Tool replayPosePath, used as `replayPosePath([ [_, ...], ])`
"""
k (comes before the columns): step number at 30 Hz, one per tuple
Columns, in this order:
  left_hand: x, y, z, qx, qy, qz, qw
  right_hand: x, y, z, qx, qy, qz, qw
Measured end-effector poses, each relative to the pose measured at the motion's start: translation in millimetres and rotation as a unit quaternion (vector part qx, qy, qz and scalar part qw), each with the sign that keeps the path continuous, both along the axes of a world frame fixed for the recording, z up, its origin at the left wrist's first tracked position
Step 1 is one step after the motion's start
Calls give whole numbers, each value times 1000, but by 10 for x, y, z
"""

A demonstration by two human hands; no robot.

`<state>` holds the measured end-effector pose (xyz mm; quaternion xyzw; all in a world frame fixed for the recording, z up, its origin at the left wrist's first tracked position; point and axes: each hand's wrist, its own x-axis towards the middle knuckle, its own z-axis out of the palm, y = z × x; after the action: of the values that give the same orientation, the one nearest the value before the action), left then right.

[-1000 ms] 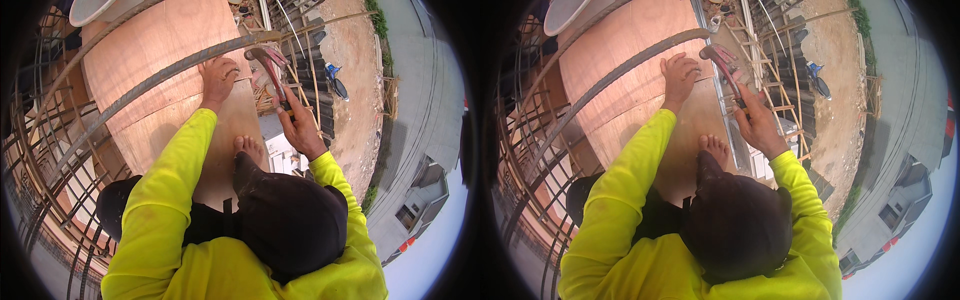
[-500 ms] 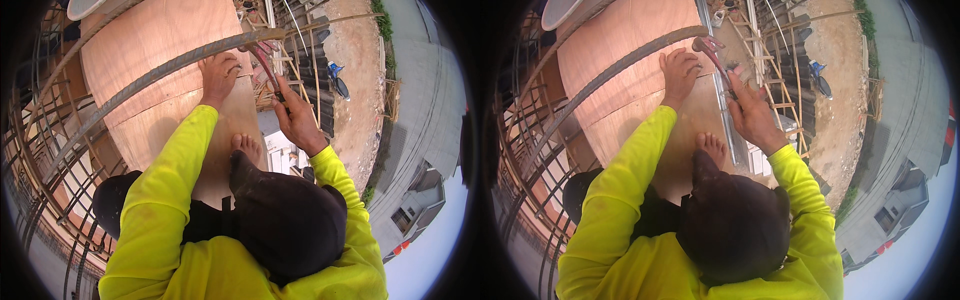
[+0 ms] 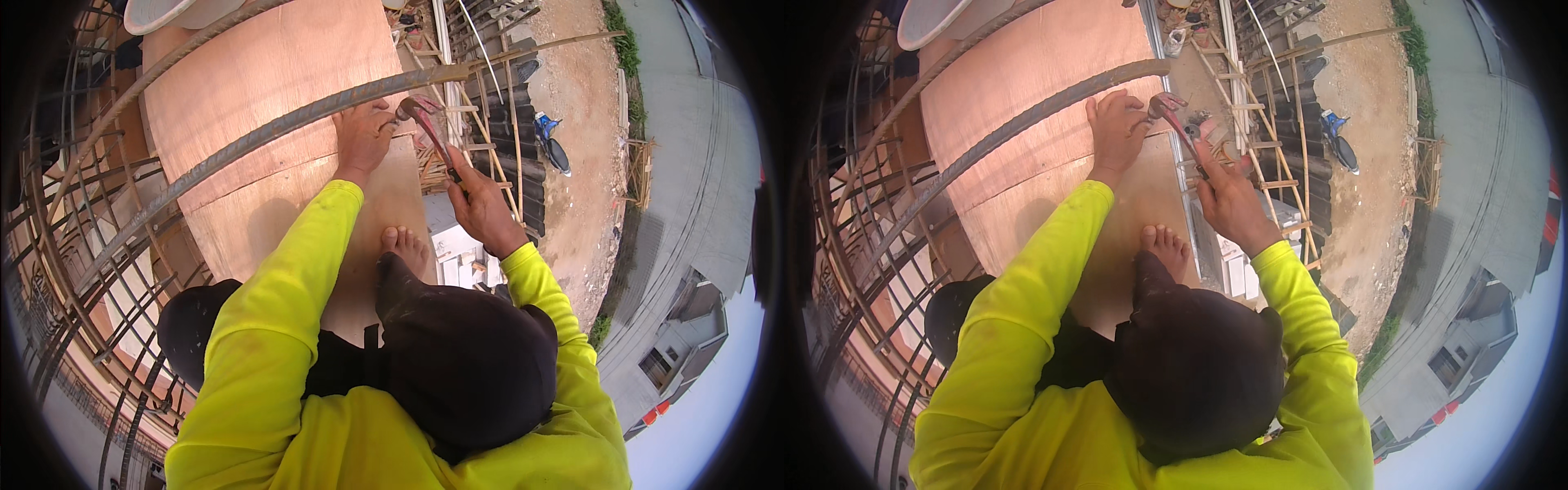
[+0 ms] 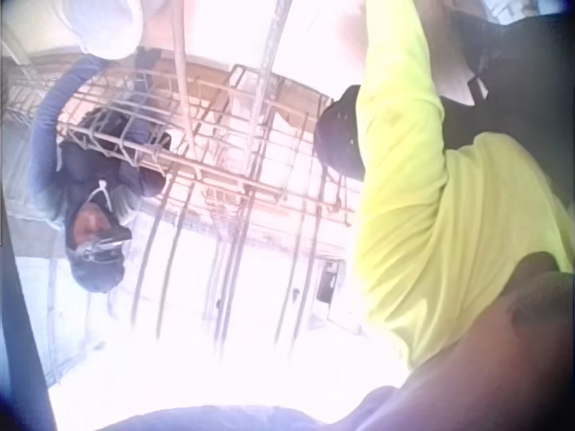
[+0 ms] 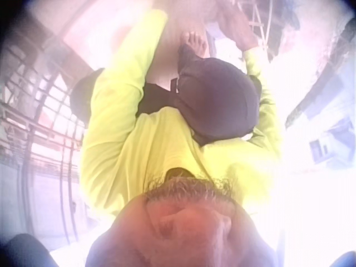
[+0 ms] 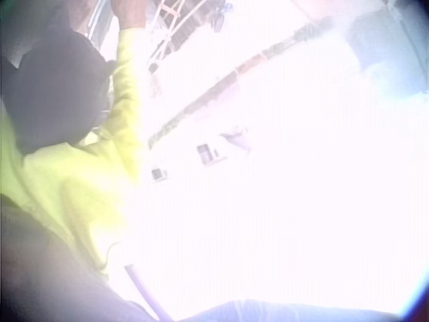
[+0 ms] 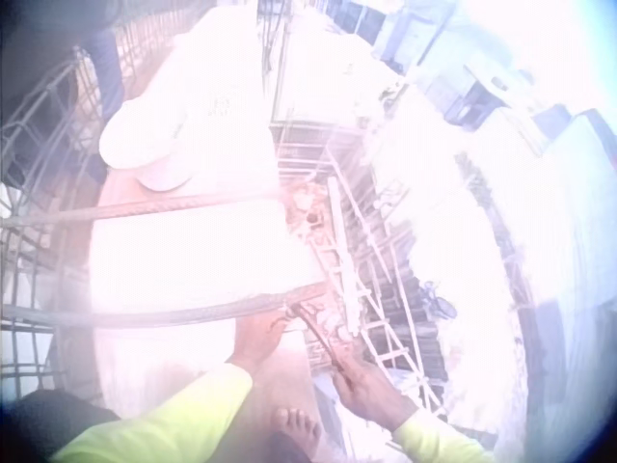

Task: The person saws a plywood sheet, positions it on a metal framework, and secures it with nails using a hammer. The person also marks the plywood with a pencil and uses a measuring tape.

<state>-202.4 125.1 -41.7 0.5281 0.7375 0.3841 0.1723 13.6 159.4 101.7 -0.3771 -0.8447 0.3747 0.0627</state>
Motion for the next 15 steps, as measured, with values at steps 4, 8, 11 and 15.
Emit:
replayPosePath([
  [4, 1, 2, 17, 21, -3, 7, 1000, -5, -22, 27, -13, 87, -63, 994],
  [8, -19, 34, 48, -46, -14, 0, 999, -21, -51, 6, 13, -42, 14, 999],
  [11, -5, -6, 68, 4, -1, 2, 1000, 0, -87, -27, 21, 34, -2, 999],
  [15, -5, 4, 76, -6, -13, 1, 1000, 18, -72, -13, 11, 7, -4, 1000],
])
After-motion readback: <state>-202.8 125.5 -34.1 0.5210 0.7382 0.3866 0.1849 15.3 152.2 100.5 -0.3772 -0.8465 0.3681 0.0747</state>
